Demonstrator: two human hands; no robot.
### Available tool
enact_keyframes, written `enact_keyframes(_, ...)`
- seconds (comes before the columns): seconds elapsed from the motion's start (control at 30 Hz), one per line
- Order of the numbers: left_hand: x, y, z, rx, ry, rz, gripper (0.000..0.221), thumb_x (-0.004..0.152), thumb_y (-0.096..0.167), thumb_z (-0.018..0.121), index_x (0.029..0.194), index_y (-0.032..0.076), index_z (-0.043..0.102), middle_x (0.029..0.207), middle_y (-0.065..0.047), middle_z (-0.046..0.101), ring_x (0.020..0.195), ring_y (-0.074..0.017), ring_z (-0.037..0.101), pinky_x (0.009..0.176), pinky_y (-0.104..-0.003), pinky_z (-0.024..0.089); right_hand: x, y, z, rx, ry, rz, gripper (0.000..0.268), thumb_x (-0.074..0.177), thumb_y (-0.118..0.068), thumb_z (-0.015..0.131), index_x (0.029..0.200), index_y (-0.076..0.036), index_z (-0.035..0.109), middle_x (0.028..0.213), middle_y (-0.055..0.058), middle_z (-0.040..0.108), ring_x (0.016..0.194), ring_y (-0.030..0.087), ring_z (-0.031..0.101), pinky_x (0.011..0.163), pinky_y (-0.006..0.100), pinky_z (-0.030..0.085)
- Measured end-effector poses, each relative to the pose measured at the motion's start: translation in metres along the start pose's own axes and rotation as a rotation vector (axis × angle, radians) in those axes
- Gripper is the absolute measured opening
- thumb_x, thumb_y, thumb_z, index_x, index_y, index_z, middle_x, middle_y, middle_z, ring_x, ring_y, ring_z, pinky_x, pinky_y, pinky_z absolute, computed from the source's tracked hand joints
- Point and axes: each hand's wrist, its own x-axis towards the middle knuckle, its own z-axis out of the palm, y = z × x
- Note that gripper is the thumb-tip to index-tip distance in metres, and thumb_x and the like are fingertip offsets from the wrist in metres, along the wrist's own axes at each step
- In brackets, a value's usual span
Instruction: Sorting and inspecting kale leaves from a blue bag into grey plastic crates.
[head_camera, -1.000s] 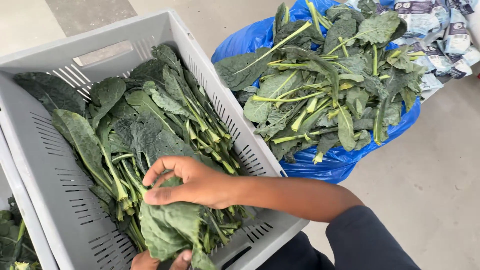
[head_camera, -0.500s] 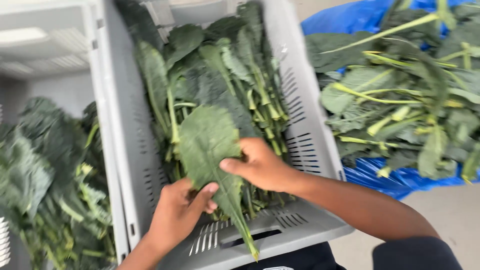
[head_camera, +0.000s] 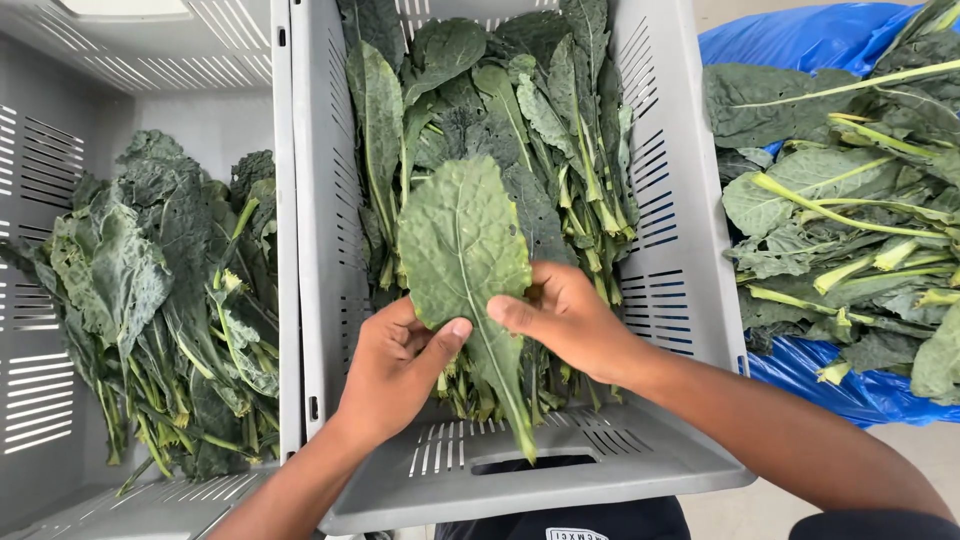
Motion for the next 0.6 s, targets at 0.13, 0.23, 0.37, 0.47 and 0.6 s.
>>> enact_keyframes(0.13,0.001,-0.001,-0.001,0.014,0.051,0.05,0.018,0.098,0.006,0.067,0.115,0.0,0.071,0.092,0.001,0.071,0.076,-0.0034,0.055,0.064,-0.024,0.047,-0.001,0.006,0.0,-0.097,-0.077,0.058,0.02,0.1,-0.016,0.07,0.11,0.001,0.07,0.089,-0.004,0.063,0.075,0.002,0.049,0.062,0.022,0.042)
enact_keyframes(0.23,0.001,0.002,0.0,-0.015,0.053,0.055,0.02,0.099,0.007,0.065,0.117,0.001,0.069,0.098,0.0,0.074,0.081,-0.0039,0.061,0.07,-0.024,0.054,0.0,-0.002,0.003,-0.113,-0.061,0.0,0.022,0.098,-0.016,0.069,0.112,0.001,0.069,0.09,-0.006,0.067,0.078,0.0,0.054,0.066,0.021,0.046)
enact_keyframes(0.37,0.0,0.009,0.004,0.019,0.077,0.014,0.021,0.099,0.011,0.062,0.118,0.003,0.068,0.1,0.0,0.075,0.082,-0.0046,0.066,0.073,-0.026,0.059,-0.001,-0.001,0.0,-0.171,-0.023,-0.005,0.021,0.1,-0.016,0.069,0.11,0.003,0.07,0.083,-0.006,0.059,0.071,0.0,0.045,0.058,0.022,0.038)
enact_keyframes(0.47,-0.001,0.004,0.002,0.046,0.073,0.015,0.021,0.101,0.014,0.059,0.117,0.003,0.068,0.098,-0.002,0.075,0.08,-0.0059,0.066,0.073,-0.026,0.059,0.0,-0.007,0.001,-0.173,-0.033,-0.023,0.022,0.101,-0.016,0.066,0.114,0.001,0.07,0.084,-0.008,0.059,0.071,0.0,0.044,0.059,0.021,0.037)
enact_keyframes(0.6,-0.003,-0.012,-0.007,0.042,0.048,0.069,0.018,0.106,0.016,0.056,0.107,0.001,0.065,0.09,-0.003,0.07,0.08,-0.0081,0.064,0.074,-0.028,0.057,0.0,-0.001,-0.007,-0.202,-0.01,-0.066,0.019,0.103,-0.015,0.063,0.11,0.001,0.07,0.088,-0.008,0.062,0.077,-0.001,0.048,0.064,0.021,0.042)
